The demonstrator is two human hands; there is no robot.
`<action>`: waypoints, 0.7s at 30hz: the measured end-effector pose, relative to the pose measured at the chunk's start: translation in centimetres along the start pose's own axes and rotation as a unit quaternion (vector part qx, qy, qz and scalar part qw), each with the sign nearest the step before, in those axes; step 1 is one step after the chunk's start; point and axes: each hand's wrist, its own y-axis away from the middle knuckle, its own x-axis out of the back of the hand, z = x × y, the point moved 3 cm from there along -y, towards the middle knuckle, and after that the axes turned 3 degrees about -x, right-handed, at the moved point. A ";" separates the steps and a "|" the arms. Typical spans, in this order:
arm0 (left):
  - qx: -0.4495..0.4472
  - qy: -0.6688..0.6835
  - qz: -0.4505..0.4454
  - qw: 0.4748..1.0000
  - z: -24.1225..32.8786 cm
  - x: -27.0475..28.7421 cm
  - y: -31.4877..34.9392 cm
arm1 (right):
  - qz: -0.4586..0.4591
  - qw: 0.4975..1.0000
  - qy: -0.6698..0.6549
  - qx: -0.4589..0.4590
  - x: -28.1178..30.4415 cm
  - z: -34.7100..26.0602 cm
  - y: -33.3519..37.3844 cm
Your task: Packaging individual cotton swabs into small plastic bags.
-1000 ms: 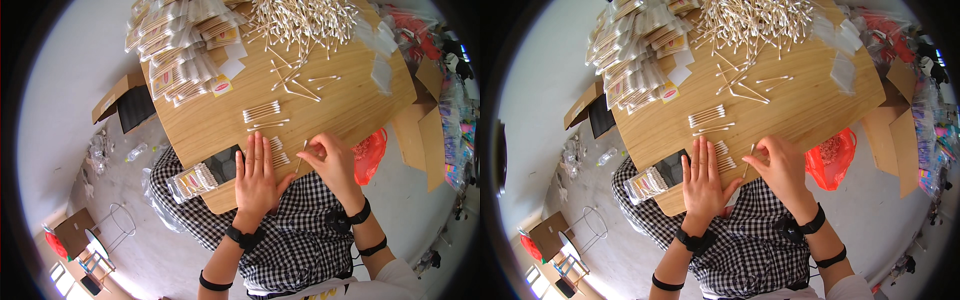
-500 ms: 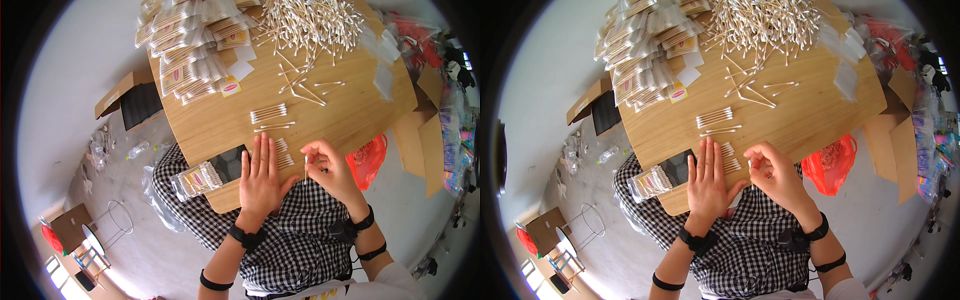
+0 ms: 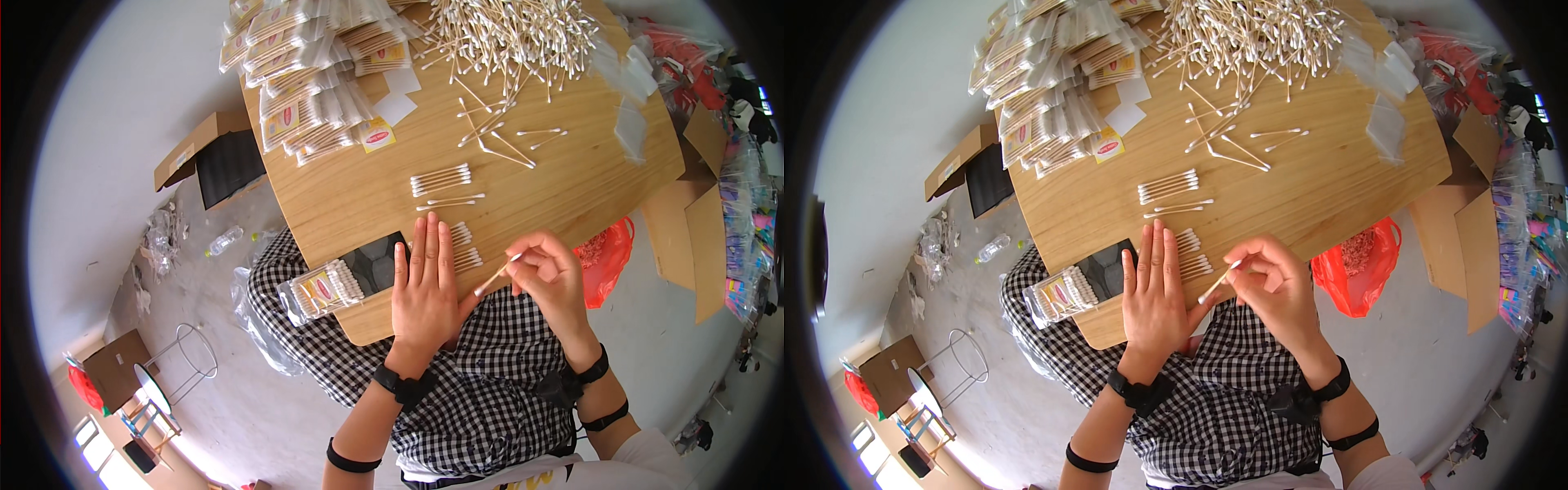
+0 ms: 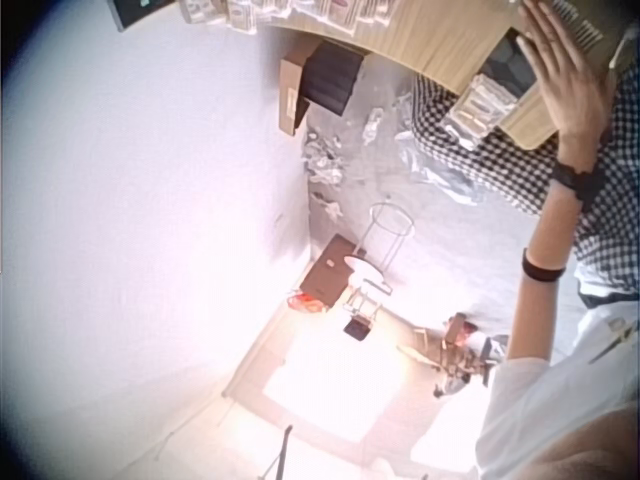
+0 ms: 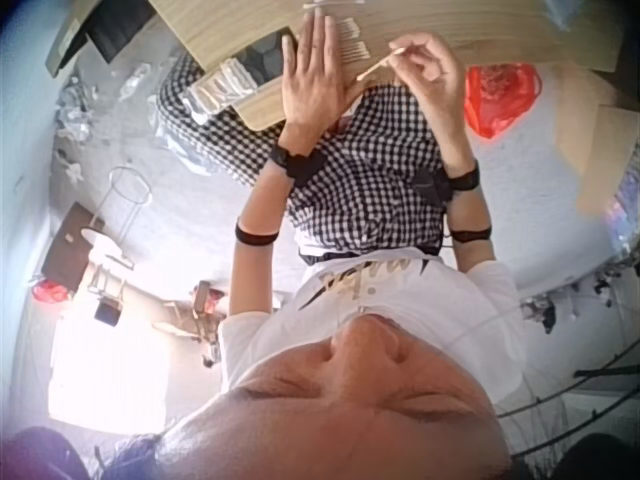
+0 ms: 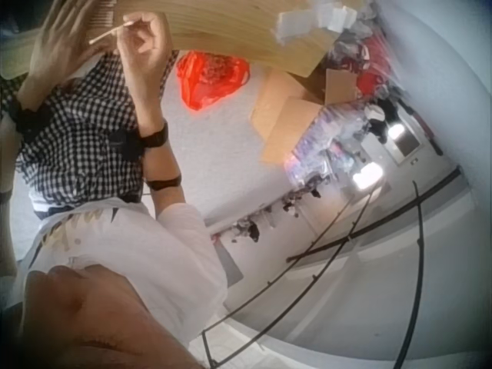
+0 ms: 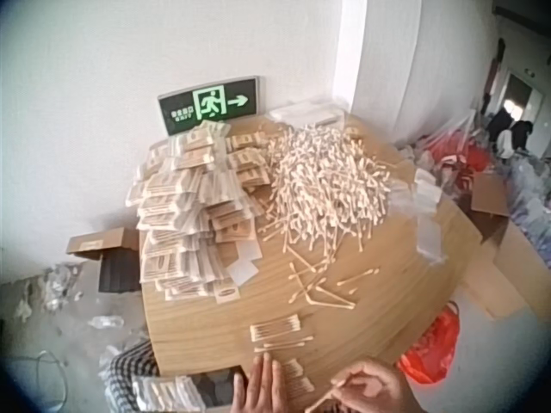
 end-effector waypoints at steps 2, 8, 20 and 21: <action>0.001 0.050 0.030 0.998 -0.2 0.1 0.3 | 0.032 0.999 0.010 0.027 0.6 0.3 -0.7; 0.006 0.096 0.126 0.987 -0.4 0.4 0.8 | 0.093 0.955 0.232 0.161 -0.3 -0.7 -4.2; 0.005 0.034 0.058 0.998 -0.4 0.2 0.7 | 0.070 0.897 0.304 0.314 -2.5 0.4 -4.5; 0.006 0.034 0.058 0.998 -0.3 0.4 0.7 | 0.075 0.908 0.287 0.296 -2.0 0.5 -4.2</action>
